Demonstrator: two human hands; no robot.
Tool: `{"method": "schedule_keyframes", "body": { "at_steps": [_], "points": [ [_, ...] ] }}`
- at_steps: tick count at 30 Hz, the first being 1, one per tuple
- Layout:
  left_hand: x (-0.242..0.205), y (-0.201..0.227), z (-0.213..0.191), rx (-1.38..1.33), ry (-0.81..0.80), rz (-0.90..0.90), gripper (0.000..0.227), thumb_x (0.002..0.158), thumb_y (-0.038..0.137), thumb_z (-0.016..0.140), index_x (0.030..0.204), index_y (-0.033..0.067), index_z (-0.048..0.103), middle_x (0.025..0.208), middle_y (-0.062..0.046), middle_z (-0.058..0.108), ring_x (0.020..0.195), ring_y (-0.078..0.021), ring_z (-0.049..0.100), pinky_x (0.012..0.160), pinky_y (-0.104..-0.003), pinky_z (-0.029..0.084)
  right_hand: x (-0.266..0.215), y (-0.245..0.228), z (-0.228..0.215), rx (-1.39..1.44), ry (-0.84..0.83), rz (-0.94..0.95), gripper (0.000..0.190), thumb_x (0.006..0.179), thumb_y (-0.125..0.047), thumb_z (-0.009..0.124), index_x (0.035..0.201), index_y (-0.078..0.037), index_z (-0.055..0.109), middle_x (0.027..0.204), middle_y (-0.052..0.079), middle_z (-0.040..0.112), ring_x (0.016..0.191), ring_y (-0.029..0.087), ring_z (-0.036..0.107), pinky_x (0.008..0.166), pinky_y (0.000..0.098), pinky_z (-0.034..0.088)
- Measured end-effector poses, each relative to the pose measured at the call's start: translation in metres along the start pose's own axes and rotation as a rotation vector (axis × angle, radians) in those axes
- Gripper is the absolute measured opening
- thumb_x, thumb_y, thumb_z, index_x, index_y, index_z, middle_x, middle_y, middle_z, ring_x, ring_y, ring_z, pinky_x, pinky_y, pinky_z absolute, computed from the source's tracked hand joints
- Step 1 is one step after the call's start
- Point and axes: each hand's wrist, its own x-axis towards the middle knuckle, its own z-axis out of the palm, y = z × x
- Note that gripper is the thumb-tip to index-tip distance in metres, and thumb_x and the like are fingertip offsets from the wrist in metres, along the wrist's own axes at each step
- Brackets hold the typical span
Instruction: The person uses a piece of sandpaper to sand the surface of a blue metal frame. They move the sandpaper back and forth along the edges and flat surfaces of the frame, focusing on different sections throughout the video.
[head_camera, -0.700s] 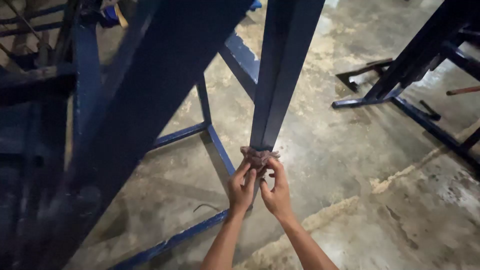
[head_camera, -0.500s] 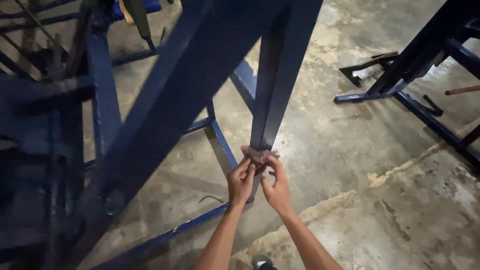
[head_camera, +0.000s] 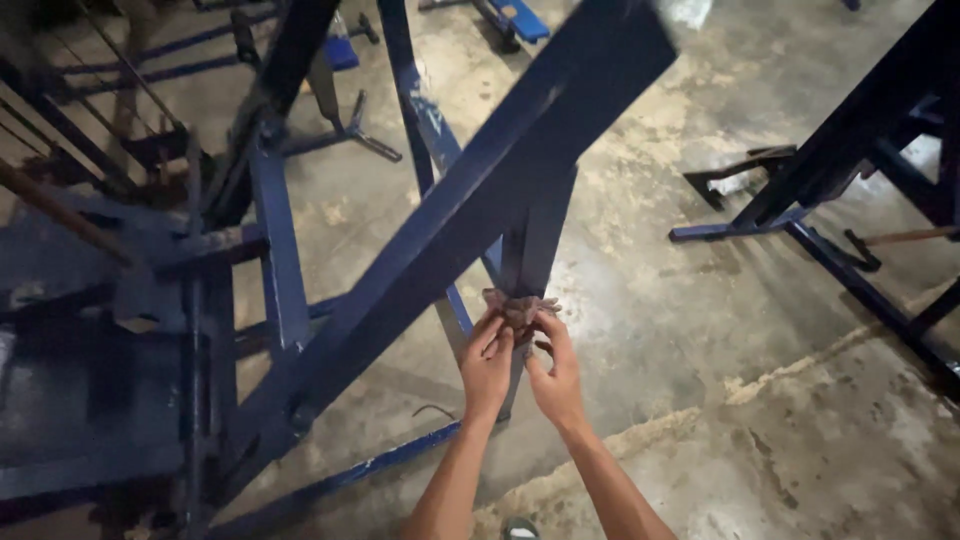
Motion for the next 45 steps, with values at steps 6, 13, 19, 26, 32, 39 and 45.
{"method": "schedule_keyframes", "body": {
  "at_steps": [6, 13, 19, 26, 32, 39, 45],
  "points": [
    [0.019, -0.008, 0.0, 0.359, 0.103, -0.139, 0.029, 0.088, 0.004, 0.073, 0.115, 0.0009, 0.064, 0.118, -0.009, 0.067, 0.111, -0.0215, 0.069, 0.092, -0.032, 0.056, -0.001, 0.031, -0.007, -0.018, -0.083, 0.135, 0.067, 0.08, 0.002, 0.057, 0.145, -0.009, 0.045, 0.141, 0.008, 0.055, 0.134, 0.022, 0.053, 0.102, 0.0387, 0.047],
    [0.017, 0.077, 0.028, 0.346, 0.13, 0.21, 0.021, 0.089, 0.0, 0.07, 0.11, -0.0001, 0.067, 0.115, -0.01, 0.07, 0.109, -0.0239, 0.069, 0.095, -0.034, 0.053, 0.025, -0.05, -0.021, -0.012, -0.089, 0.031, 0.063, 0.083, 0.002, 0.056, 0.145, -0.01, 0.051, 0.139, 0.009, 0.059, 0.132, 0.023, 0.057, 0.105, 0.0385, 0.05],
    [0.026, 0.069, 0.025, 0.571, 0.095, 0.049, 0.024, 0.085, 0.006, 0.075, 0.106, 0.0004, 0.065, 0.106, -0.011, 0.068, 0.104, -0.0255, 0.069, 0.089, -0.037, 0.054, 0.023, -0.017, -0.014, 0.026, -0.074, 0.066, 0.064, 0.082, 0.001, 0.064, 0.143, -0.009, 0.046, 0.143, 0.008, 0.05, 0.133, 0.022, 0.052, 0.102, 0.0391, 0.048],
    [0.021, 0.154, 0.059, 0.347, 0.083, 0.076, 0.036, 0.086, 0.01, 0.071, 0.119, 0.0014, 0.06, 0.119, -0.014, 0.062, 0.108, -0.0273, 0.069, 0.082, -0.036, 0.062, 0.051, -0.088, -0.023, 0.083, -0.057, -0.094, 0.065, 0.084, 0.007, 0.059, 0.147, -0.009, 0.05, 0.143, 0.008, 0.053, 0.133, 0.023, 0.055, 0.106, 0.0372, 0.05],
    [0.017, 0.122, 0.051, 0.461, 0.093, 0.068, 0.043, 0.085, 0.008, 0.072, 0.125, 0.0008, 0.058, 0.125, -0.017, 0.061, 0.113, -0.033, 0.067, 0.089, -0.04, 0.058, 0.045, -0.065, -0.021, 0.07, -0.082, 0.005, 0.063, 0.084, 0.007, 0.058, 0.144, -0.008, 0.05, 0.141, 0.008, 0.051, 0.132, 0.021, 0.054, 0.101, 0.0356, 0.052],
    [0.007, 0.157, 0.07, 0.497, 0.119, 0.432, 0.039, 0.091, 0.005, 0.07, 0.13, 0.0022, 0.066, 0.134, -0.018, 0.061, 0.125, -0.0394, 0.061, 0.107, -0.045, 0.049, 0.069, -0.113, -0.033, 0.089, -0.055, -0.205, 0.064, 0.087, 0.008, 0.057, 0.149, -0.008, 0.051, 0.148, 0.009, 0.051, 0.134, 0.022, 0.056, 0.103, 0.0344, 0.053],
    [0.002, 0.142, 0.069, 0.62, 0.008, 0.351, 0.055, 0.084, 0.002, 0.069, 0.139, 0.0083, 0.062, 0.143, -0.021, 0.049, 0.121, -0.0367, 0.057, 0.104, -0.044, 0.049, 0.068, -0.097, -0.041, 0.145, -0.119, -0.036, 0.071, 0.08, 0.007, 0.049, 0.149, -0.007, 0.048, 0.147, 0.009, 0.046, 0.136, 0.02, 0.051, 0.099, 0.0321, 0.054]
  ]
}}
